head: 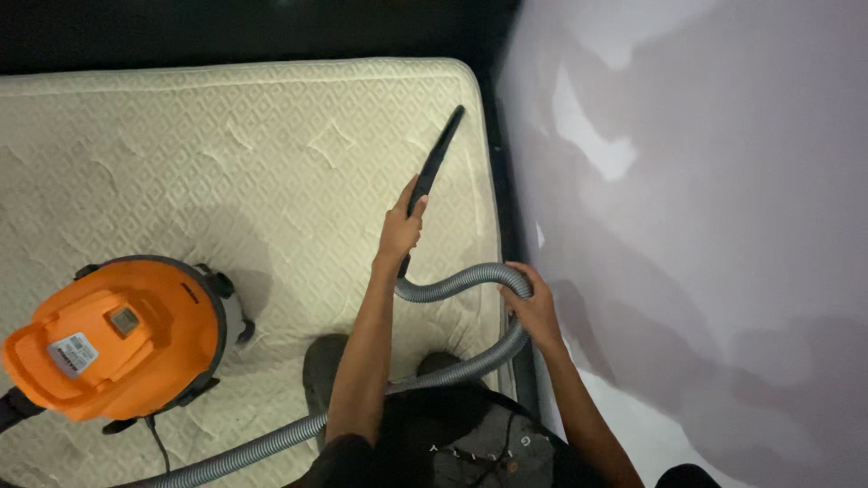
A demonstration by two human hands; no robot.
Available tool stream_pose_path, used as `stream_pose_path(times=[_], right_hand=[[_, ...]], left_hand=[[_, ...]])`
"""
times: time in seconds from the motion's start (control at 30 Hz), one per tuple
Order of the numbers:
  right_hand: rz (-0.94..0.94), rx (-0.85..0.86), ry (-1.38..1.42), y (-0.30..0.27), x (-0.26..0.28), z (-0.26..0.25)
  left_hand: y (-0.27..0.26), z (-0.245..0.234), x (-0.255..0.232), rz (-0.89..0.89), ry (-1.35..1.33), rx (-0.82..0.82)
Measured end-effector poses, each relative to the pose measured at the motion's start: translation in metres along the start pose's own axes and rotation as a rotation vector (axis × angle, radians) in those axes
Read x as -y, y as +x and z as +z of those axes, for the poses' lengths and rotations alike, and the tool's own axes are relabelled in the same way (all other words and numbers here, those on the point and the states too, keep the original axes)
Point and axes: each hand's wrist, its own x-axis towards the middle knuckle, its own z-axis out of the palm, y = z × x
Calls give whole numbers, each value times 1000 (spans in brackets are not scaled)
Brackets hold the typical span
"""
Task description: The person vacuums the surface of a mattress using a handheld vacuum attachment, moving the nozzle along the edges and across the top while occasionally adjusting the orange vacuum canister.
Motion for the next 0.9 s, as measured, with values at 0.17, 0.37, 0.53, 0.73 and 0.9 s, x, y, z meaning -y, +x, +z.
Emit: stream_pose_path(times=[0.17,0.37,0.53,0.73,0.9], right_hand=[[-80,-15,-100,5,9,7],[77,-58,75,3,7,26],[119,-127,103,0,15,37],[129,-197,220,0,14,61],[132,-184,130,-13,38,73]], left_hand=[[27,0,7,89,149,-56],[76,4,11,165,230,-65],[107,4,0,226,233,-69],[115,-7,-18,137,295,78],[98,-16,-32,185,396,161]])
